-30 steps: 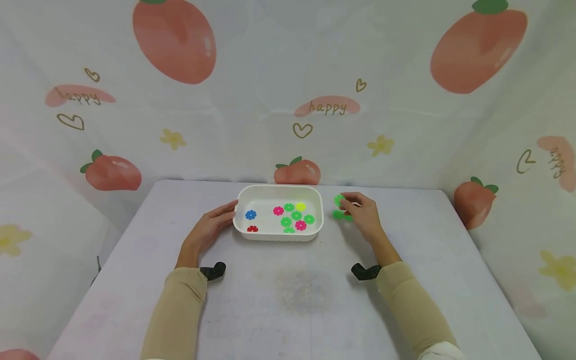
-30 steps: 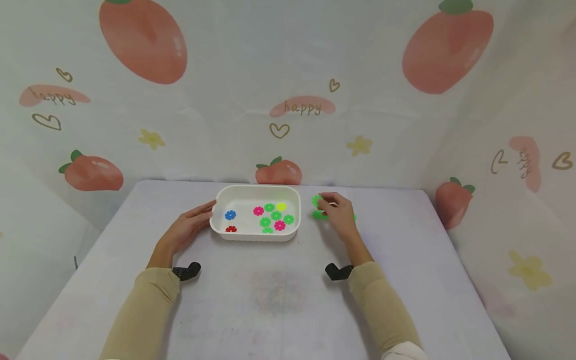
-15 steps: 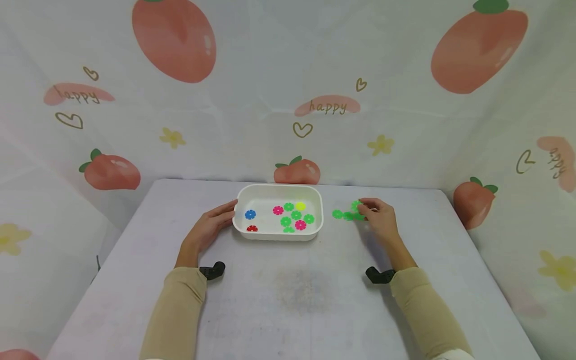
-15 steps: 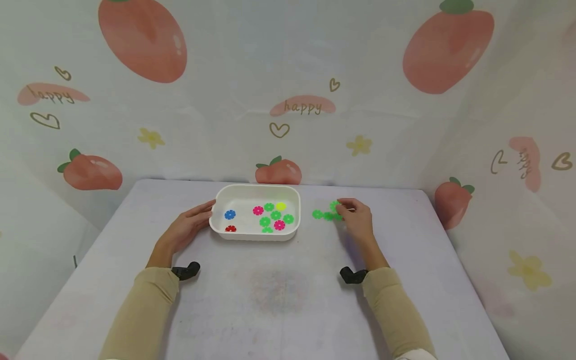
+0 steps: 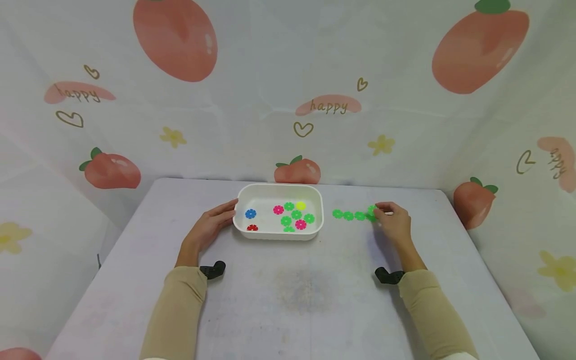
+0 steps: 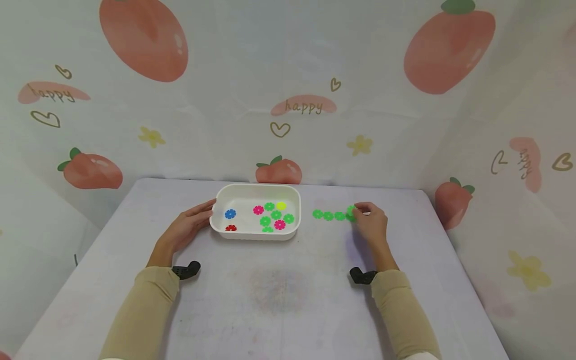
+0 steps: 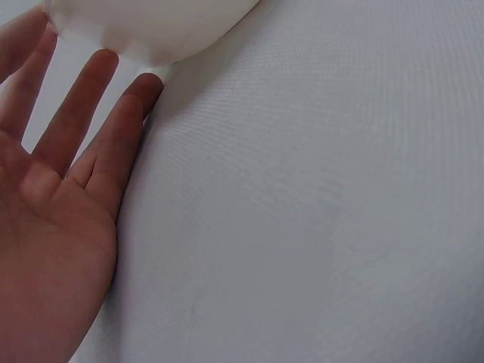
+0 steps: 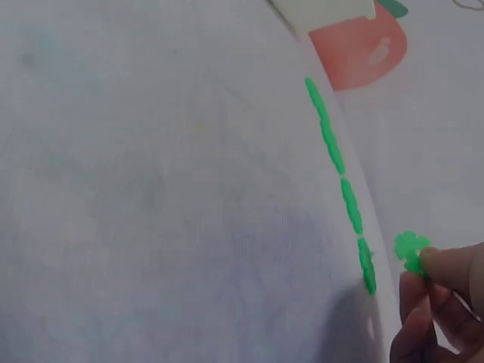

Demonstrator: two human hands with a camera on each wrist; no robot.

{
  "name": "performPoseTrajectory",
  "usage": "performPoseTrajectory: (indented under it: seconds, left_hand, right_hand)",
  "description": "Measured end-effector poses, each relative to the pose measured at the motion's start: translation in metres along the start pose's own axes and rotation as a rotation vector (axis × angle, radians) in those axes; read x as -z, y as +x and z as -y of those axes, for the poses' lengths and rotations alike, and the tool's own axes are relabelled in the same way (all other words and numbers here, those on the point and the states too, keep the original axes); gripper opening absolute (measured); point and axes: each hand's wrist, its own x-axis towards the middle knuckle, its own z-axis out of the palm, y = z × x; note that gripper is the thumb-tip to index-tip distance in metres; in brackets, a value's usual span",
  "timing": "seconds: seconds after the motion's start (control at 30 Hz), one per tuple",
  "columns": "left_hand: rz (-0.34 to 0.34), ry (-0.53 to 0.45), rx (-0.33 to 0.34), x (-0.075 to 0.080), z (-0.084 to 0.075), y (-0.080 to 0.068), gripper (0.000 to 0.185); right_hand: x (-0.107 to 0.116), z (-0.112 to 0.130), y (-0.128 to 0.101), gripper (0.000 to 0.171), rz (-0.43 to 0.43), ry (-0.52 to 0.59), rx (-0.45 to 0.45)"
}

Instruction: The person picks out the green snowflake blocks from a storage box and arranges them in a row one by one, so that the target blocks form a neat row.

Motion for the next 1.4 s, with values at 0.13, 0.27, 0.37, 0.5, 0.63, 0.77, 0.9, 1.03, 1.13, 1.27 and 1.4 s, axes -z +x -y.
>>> performPoseTrajectory:
  seconds: [0.13,0.27,0.37,0.5,0.63,0.77,0.9,1.03,1.13,1.27,1.4]
  left_hand:
    - [0.008,-0.008,0.005,-0.001,0.0,0.001,0.051]
    - [-0.002,0.0,0.019,0.001,0.001,0.001,0.052]
    - [-0.006,0.0,0.021,0.001,0.002,0.001,0.054]
    - [0.012,0.001,0.011,0.002,0.001,0.001,0.055]
    - [0.004,0.009,0.016,0.001,0.0,0.0,0.054]
    - [0.001,0.009,0.023,0.0,-0.001,0.0,0.053]
    - [0.003,0.004,0.03,0.0,-0.002,-0.002,0.054]
    - [0.005,0.008,0.031,0.0,-0.001,-0.003,0.055]
    - [0.006,0.008,0.026,0.0,-0.001,-0.003,0.055]
    - [0.009,0.006,0.025,0.0,-0.001,-0.003,0.055]
    - [0.009,-0.002,0.022,0.0,-0.001,-0.002,0.055]
  right_hand:
    - [0.005,-0.007,0.001,0.029,-0.05,-0.043,-0.036]
    - [0.008,-0.01,0.004,0.028,-0.065,-0.075,-0.027]
    - [0.01,-0.012,0.005,0.028,-0.062,-0.108,-0.02]
    - [0.011,-0.013,0.007,0.027,-0.046,-0.162,0.003]
    - [0.012,-0.015,0.01,0.027,-0.019,-0.24,0.073]
    - [0.014,-0.015,0.011,0.028,0.0,-0.276,0.099]
    - [0.016,-0.01,0.01,0.033,0.011,-0.3,0.11]
    - [0.018,-0.003,0.006,0.041,0.031,-0.36,0.134]
    - [0.02,0.005,0.003,0.05,0.048,-0.418,0.163]
    - [0.021,0.018,0.001,0.064,0.104,-0.488,0.162]
    - [0.017,0.026,0.003,0.077,0.179,-0.556,0.144]
